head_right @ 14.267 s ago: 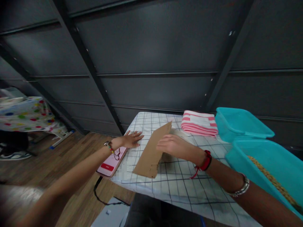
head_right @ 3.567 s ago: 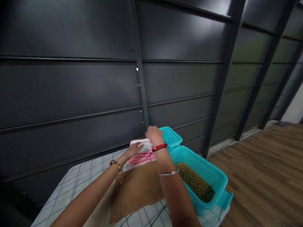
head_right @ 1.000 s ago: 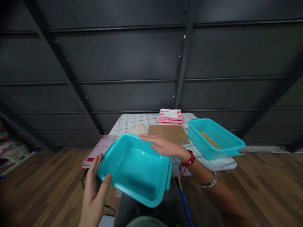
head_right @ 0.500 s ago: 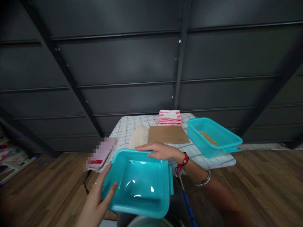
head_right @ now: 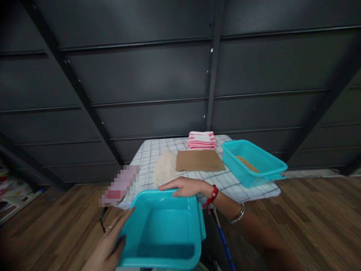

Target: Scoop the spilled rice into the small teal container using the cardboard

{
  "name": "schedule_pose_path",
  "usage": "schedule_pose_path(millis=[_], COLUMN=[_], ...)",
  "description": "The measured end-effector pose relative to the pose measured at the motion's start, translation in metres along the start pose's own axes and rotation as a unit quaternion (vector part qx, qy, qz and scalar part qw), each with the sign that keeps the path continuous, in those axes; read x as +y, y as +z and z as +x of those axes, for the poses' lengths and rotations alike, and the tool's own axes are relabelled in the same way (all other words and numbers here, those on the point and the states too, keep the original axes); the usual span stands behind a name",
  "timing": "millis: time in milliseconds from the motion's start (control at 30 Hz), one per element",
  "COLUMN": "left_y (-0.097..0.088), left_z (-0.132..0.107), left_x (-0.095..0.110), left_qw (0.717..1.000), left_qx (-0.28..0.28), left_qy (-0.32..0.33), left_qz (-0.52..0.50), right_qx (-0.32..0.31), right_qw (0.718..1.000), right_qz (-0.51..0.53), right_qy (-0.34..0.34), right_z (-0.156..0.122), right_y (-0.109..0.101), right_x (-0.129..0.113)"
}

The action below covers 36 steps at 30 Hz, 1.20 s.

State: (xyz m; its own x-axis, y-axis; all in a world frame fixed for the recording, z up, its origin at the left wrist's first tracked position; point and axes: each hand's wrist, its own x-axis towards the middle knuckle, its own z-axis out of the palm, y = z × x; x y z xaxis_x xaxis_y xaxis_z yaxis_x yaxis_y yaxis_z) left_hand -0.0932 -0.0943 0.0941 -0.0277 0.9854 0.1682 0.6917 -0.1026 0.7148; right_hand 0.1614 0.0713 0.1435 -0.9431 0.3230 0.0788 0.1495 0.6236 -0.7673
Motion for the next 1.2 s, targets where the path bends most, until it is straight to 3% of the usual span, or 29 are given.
schedule_pose_path(millis=[200,300,433,567,733,1000,1200], left_y=[0.023,0.027,0.036,0.052,0.061,0.064,0.065], left_z=[0.007,0.007,0.014,0.037,0.061,0.052,0.044], left_x=[-0.014,-0.016,-0.019,-0.019,-0.016,-0.035,-0.046], left_qw=[0.993,0.989,0.989,0.988,0.977,0.958,0.957], left_qx=[-0.078,-0.089,-0.055,0.0,0.026,0.076,0.046], left_qy=[-0.03,-0.029,-0.019,0.01,0.004,0.06,0.097], left_qz=[0.081,0.116,0.136,0.153,0.21,0.27,0.269], right_qx=[0.001,0.017,0.039,0.058,0.091,0.106,0.124], right_qw=[0.997,0.993,0.985,0.979,0.974,0.972,0.969], right_qz=[-0.079,-0.114,-0.165,-0.193,-0.198,-0.203,-0.209], right_qy=[-0.012,-0.026,-0.033,-0.04,-0.055,-0.049,-0.054], right_z=[-0.002,-0.004,-0.002,0.002,0.001,-0.003,-0.007], right_y=[0.025,0.035,0.046,0.054,0.057,0.063,0.071], right_x=[0.019,0.023,0.026,0.03,0.036,0.033,0.035])
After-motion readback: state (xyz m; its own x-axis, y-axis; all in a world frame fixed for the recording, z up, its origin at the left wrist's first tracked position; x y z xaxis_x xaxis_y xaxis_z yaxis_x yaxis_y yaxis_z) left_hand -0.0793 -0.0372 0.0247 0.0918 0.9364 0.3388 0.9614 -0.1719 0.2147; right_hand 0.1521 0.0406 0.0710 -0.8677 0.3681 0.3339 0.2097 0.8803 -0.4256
